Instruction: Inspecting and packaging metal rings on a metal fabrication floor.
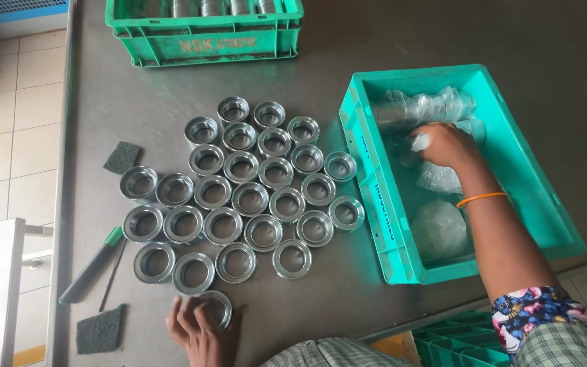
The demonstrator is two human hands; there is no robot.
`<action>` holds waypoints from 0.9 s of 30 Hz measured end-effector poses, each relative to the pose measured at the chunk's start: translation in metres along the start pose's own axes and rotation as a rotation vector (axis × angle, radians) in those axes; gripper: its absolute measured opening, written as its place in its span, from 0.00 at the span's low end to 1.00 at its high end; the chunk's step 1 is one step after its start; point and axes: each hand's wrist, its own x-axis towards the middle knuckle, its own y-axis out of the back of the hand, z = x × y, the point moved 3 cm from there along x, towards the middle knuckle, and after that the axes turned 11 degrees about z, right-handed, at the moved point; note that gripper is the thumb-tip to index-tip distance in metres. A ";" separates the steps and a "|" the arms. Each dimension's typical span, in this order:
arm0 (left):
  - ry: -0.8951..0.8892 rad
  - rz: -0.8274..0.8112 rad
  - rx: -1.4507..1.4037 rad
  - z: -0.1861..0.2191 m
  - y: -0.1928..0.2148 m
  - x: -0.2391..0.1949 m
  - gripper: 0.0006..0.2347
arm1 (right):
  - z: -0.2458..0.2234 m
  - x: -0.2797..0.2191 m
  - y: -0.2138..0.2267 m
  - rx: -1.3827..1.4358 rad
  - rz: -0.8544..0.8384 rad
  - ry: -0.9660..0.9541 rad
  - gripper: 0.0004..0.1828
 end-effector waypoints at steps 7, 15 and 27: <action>-0.031 -0.146 0.059 0.033 0.021 0.064 0.38 | 0.011 0.011 -0.025 0.214 0.106 -0.019 0.24; -0.052 -0.156 -0.470 0.079 0.061 0.068 0.27 | -0.101 -0.135 0.168 0.863 0.530 0.097 0.23; 1.359 -0.754 -2.040 0.135 0.009 0.010 0.27 | -0.252 -0.263 0.033 1.299 -0.389 -0.004 0.26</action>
